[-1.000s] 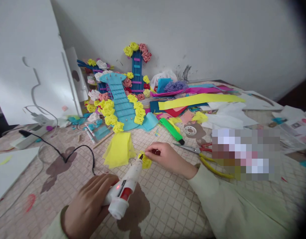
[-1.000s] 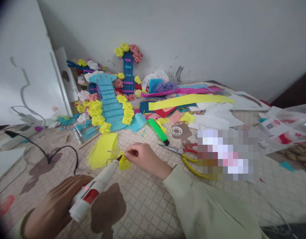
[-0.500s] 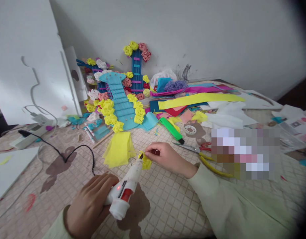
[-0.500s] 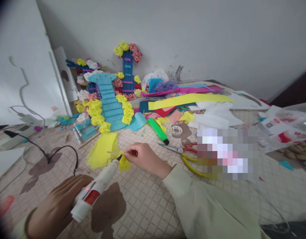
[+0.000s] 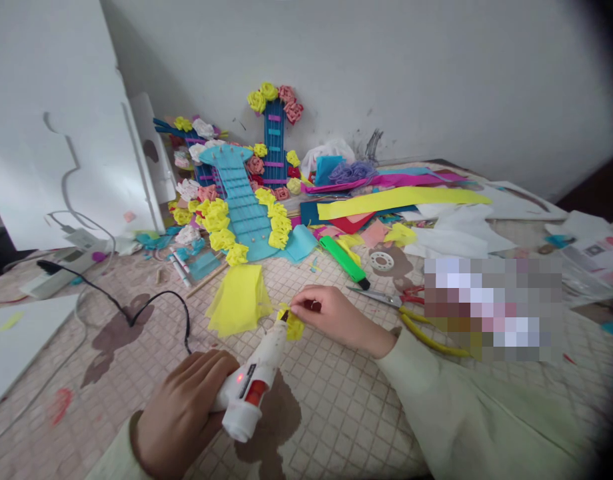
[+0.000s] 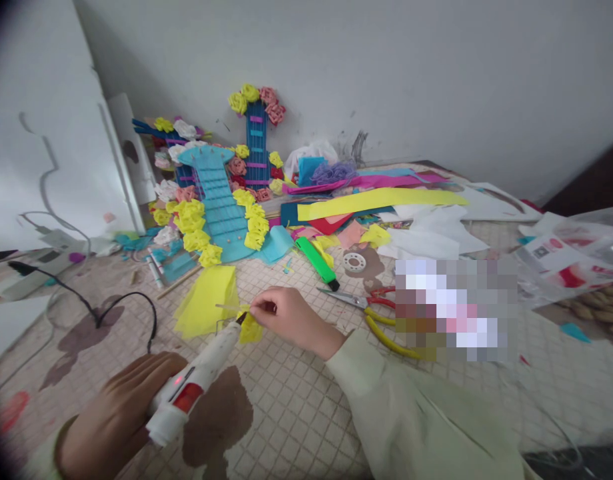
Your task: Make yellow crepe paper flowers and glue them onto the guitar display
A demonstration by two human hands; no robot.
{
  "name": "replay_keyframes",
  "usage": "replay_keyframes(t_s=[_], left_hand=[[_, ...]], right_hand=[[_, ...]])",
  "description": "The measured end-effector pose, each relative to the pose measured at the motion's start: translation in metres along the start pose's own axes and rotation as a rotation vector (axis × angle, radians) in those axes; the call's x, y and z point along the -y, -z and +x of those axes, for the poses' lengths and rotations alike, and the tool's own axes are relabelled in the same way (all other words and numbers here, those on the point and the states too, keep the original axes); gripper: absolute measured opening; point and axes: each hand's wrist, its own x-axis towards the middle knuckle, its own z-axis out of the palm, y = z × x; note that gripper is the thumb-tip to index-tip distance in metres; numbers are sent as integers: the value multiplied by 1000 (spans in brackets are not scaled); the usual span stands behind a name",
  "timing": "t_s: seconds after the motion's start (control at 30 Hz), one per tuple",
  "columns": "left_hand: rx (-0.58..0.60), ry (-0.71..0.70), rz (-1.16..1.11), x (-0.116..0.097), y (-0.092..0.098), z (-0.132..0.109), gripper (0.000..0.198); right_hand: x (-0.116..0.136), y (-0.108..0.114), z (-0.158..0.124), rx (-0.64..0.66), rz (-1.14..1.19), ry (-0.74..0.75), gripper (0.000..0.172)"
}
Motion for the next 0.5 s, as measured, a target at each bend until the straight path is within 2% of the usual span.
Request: replay_keyframes(t_s=[0.2,0.33,0.43,0.5], left_hand=[[-70,-2,3,-1,1,0,26],[-89,29,-62,2,6,-4,20],[-112,134,-87,15,12,-10,16],[-201,270,-77,30,17,-13,20]], right_hand=[[-2,1,0,-6,-3,-3,13],[-3,0,0,-8,-10,-8,14],[-4,-1,0,-13,-15,-18,14],[-4,-1,1,-23,-20,-22,15]])
